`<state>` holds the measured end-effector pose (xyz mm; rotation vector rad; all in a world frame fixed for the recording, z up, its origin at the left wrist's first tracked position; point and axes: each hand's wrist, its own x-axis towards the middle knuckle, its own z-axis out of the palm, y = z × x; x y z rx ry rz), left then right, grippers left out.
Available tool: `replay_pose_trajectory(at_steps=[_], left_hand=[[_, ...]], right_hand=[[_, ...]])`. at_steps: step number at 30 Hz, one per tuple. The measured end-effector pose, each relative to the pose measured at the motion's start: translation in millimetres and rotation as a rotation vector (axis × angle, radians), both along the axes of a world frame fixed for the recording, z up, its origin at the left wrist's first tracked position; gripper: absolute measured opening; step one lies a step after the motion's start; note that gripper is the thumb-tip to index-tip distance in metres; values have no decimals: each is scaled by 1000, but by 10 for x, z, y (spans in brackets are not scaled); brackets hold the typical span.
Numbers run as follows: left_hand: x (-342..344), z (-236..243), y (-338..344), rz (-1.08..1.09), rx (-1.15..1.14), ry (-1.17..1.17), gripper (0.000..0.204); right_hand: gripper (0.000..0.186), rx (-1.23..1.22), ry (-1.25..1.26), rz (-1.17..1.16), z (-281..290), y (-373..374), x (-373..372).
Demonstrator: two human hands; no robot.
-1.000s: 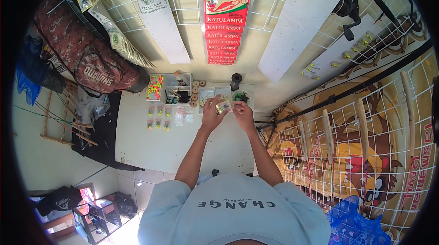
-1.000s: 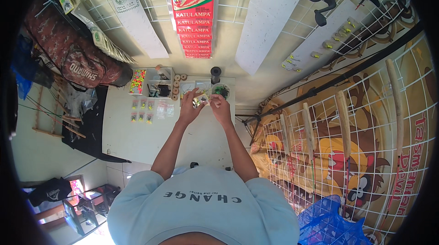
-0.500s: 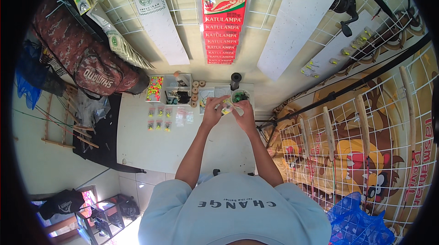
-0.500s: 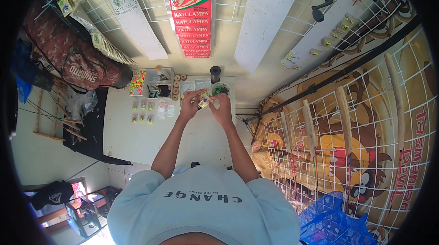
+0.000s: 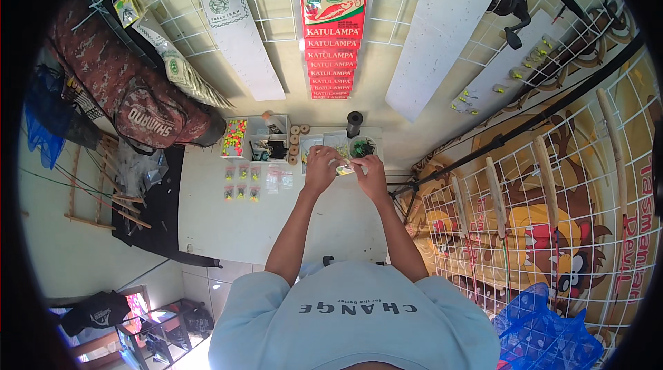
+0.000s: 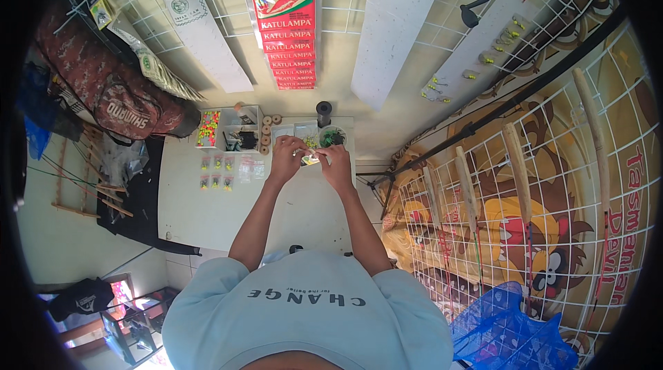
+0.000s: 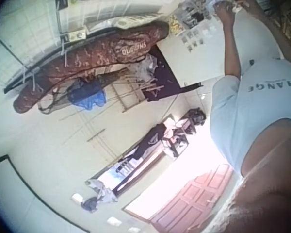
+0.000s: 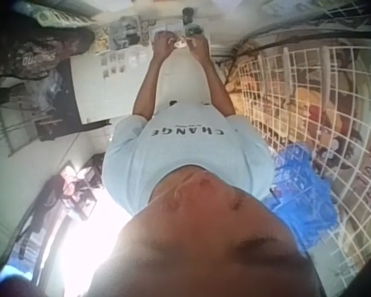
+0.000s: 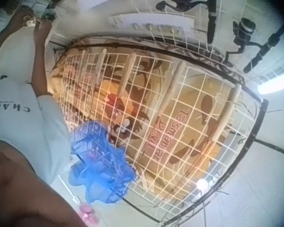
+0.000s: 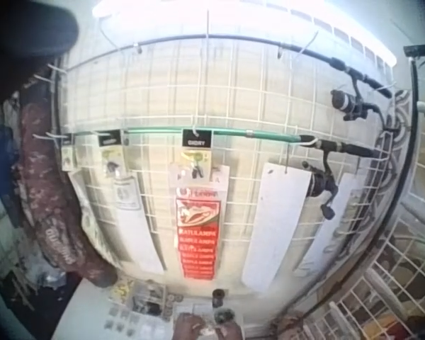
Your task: Organizing packaged fishing lures on a table and hanging them on a display rack.
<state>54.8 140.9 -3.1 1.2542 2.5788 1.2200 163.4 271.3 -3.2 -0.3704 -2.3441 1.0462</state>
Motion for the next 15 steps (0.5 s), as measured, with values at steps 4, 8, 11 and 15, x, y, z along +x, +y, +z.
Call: replay_pose_trajectory(at_steps=[4, 8, 11, 15], left_hand=[[130, 202, 39, 136, 90, 85, 29], [160, 228, -17, 24, 70, 178, 31], [137, 168, -25, -30, -35, 108, 18], [92, 100, -67, -66, -37, 105, 10]], right_hand=[[10, 32, 49, -136, -132, 6, -1], [10, -83, 88, -158, -178, -44, 30], [12, -62, 74, -119, -184, -86, 66], [12, -65, 113, -59, -61, -142, 110]])
